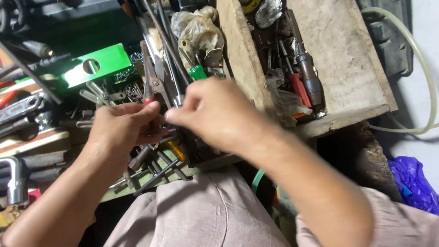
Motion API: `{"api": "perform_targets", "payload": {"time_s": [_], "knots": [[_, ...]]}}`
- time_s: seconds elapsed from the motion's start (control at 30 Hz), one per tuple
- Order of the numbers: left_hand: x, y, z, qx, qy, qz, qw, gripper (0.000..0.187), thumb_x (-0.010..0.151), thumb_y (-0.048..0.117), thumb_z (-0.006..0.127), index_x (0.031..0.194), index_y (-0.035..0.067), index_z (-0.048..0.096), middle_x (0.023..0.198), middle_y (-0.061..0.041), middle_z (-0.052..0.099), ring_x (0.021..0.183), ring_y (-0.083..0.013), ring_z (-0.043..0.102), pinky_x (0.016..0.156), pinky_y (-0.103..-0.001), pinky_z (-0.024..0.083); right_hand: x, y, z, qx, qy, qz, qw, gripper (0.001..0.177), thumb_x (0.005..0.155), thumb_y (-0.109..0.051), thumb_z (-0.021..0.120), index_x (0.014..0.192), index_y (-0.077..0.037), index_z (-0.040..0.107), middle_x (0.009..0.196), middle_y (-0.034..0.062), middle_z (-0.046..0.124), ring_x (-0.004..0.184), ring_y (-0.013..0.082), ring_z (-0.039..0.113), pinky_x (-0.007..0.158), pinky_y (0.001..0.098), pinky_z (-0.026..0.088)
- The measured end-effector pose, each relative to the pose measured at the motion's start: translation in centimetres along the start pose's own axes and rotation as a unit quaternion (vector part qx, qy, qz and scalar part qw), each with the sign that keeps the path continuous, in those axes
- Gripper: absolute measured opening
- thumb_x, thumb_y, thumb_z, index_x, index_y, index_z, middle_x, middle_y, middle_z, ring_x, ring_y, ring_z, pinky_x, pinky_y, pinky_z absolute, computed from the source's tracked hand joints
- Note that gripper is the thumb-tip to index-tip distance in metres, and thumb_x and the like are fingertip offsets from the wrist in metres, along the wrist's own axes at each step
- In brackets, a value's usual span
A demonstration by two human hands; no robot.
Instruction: Searching through and organizing various tools and mechanical parts inside a wooden toolbox.
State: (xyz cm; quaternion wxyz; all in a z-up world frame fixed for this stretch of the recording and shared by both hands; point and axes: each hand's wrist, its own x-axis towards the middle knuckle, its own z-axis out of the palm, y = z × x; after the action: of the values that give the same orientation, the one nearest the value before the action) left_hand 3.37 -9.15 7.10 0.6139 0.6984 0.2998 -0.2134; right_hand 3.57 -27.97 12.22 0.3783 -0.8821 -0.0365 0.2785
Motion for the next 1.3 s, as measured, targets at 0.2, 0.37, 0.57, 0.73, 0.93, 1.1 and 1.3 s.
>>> {"api": "perform_targets", "payload": {"time_s": [0.2,0.37,0.57,0.73,0.93,1.1,1.3], "knots": [[2.7,-2.9,-2.4,0.160,0.092,0.034,0.982,0.033,0.094,0.020,0.073,0.114,-0.006,0.071,0.100,-0.014,0.075,0.080,-0.0180,0.073,0.072,-0.032,0.063,-1.2,6.1,-6.9,0.017,0.172,0.131,0.976,0.016,0.092,-0.028,0.070,0.095,-0.014,0.076,0.087,0.0005,0.075,0.070,0.0094,0.070,0.063,0.0327,0.061],[2.1,-3.2,-2.1,0.349,0.148,0.083,0.922,0.055,0.087,0.020,0.079,0.134,0.000,0.059,0.118,-0.015,0.072,0.094,-0.0257,0.074,0.086,-0.040,0.060,1.4,16.0,-9.4,-0.152,0.169,0.364,0.903,0.026,0.100,-0.026,0.070,0.099,0.000,0.074,0.076,0.0138,0.076,0.061,0.0193,0.069,0.062,0.0370,0.057],[0.6,-2.4,-1.5,0.382,0.149,0.068,0.909,0.054,0.086,0.025,0.079,0.134,0.007,0.061,0.132,-0.010,0.067,0.109,-0.0271,0.069,0.102,-0.047,0.052,3.5,18.8,-8.1,-0.122,0.161,0.403,0.893,0.035,0.099,-0.034,0.066,0.104,0.001,0.073,0.073,0.0150,0.075,0.059,0.0260,0.071,0.063,0.0438,0.061],[-1.2,-0.7,0.1,0.352,0.116,0.079,0.925,0.047,0.088,0.024,0.076,0.131,0.011,0.063,0.130,-0.006,0.068,0.105,-0.0235,0.071,0.097,-0.045,0.056,5.4,21.6,-8.4,-0.267,0.133,0.385,0.873,0.054,0.095,-0.055,0.069,0.109,-0.003,0.078,0.094,0.0171,0.077,0.089,0.0325,0.074,0.080,0.0451,0.058],[-1.8,0.5,3.4,0.295,-0.027,0.113,0.948,0.037,0.091,0.023,0.069,0.126,0.013,0.065,0.120,-0.004,0.074,0.099,-0.0173,0.075,0.090,-0.037,0.063,6.7,24.7,-9.4,-0.284,0.130,0.386,0.868,0.072,0.088,-0.067,0.074,0.114,0.000,0.076,0.113,0.0232,0.074,0.107,0.0381,0.070,0.088,0.0458,0.055],[-3.3,1.7,5.9,0.318,-0.103,0.159,0.929,0.029,0.092,0.025,0.066,0.117,0.011,0.072,0.110,-0.006,0.077,0.097,-0.0153,0.076,0.089,-0.033,0.063,7.4,25.9,-9.6,-0.199,0.066,0.414,0.886,0.072,0.085,-0.069,0.069,0.102,0.000,0.082,0.107,0.0161,0.086,0.104,0.0331,0.077,0.091,0.0444,0.057],[-4.2,2.4,5.8,0.322,-0.139,0.180,0.919,0.029,0.092,0.028,0.066,0.112,0.009,0.074,0.102,-0.008,0.079,0.091,-0.0148,0.077,0.087,-0.032,0.064,3.6,20.4,-9.6,-0.115,0.189,0.378,0.899,0.060,0.074,-0.046,0.094,0.102,0.002,0.071,0.099,0.0183,0.072,0.074,0.0252,0.066,0.073,0.0371,0.053]]}}
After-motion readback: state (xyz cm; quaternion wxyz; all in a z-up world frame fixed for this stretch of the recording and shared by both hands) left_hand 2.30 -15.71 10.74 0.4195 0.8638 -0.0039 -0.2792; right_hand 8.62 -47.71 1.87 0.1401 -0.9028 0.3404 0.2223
